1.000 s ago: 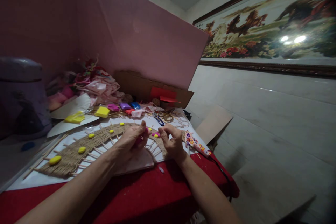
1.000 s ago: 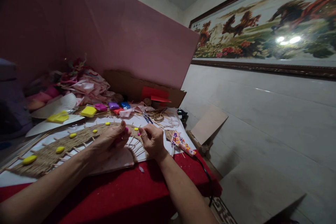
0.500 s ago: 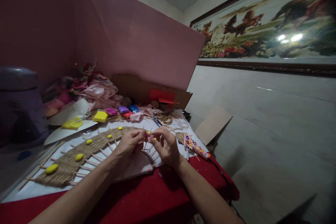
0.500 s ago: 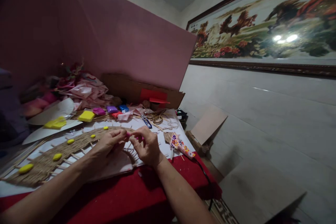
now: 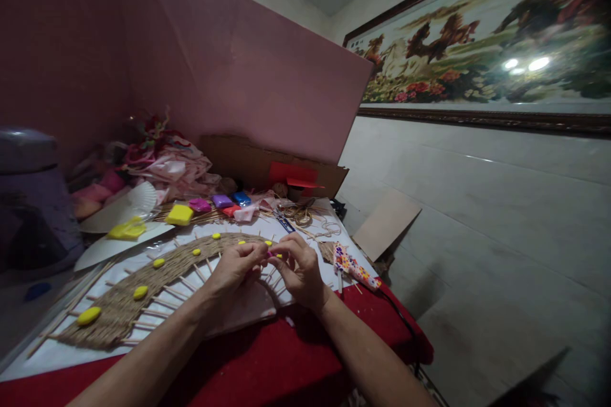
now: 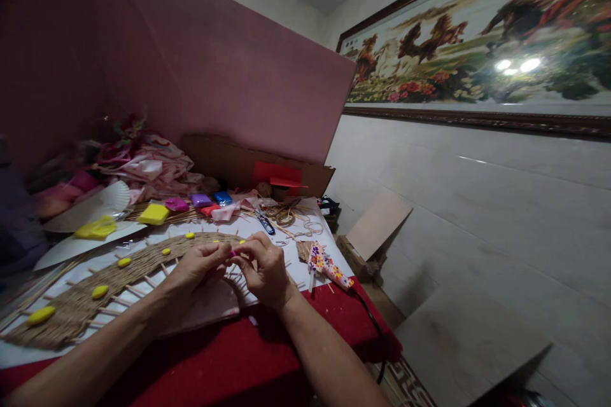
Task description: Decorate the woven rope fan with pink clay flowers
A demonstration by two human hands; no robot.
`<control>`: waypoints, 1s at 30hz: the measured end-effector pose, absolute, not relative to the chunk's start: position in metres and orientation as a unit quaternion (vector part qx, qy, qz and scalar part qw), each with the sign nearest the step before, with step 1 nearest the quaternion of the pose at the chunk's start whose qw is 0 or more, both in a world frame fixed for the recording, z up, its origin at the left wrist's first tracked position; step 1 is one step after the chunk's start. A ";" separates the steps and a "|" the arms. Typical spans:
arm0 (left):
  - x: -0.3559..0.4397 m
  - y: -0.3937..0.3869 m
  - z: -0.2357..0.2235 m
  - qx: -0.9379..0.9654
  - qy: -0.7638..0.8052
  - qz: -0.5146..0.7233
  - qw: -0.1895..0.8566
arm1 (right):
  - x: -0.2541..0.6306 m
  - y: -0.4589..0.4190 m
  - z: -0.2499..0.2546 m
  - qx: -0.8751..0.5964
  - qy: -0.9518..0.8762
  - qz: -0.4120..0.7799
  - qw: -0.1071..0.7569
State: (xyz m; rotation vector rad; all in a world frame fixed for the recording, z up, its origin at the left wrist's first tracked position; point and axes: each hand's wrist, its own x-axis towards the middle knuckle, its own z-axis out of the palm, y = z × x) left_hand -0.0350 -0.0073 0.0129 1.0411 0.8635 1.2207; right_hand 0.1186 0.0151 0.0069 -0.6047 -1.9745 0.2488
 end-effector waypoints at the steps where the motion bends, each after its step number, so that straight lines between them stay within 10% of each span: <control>1: -0.035 -0.007 0.013 0.453 0.369 0.528 0.616 | 0.119 0.015 0.007 -0.251 -0.818 0.106 0.506; 7: -0.036 -0.002 0.011 0.473 0.391 0.534 0.582 | 0.118 0.015 0.013 -0.258 -0.801 0.123 0.526; 16: -0.039 -0.005 0.006 0.728 0.547 0.388 0.142 | 0.135 0.008 0.029 -0.456 -0.791 -0.001 0.408; 30: -0.036 -0.010 0.006 0.744 0.587 0.305 0.095 | 0.123 0.004 0.003 -0.561 -0.778 -0.129 0.251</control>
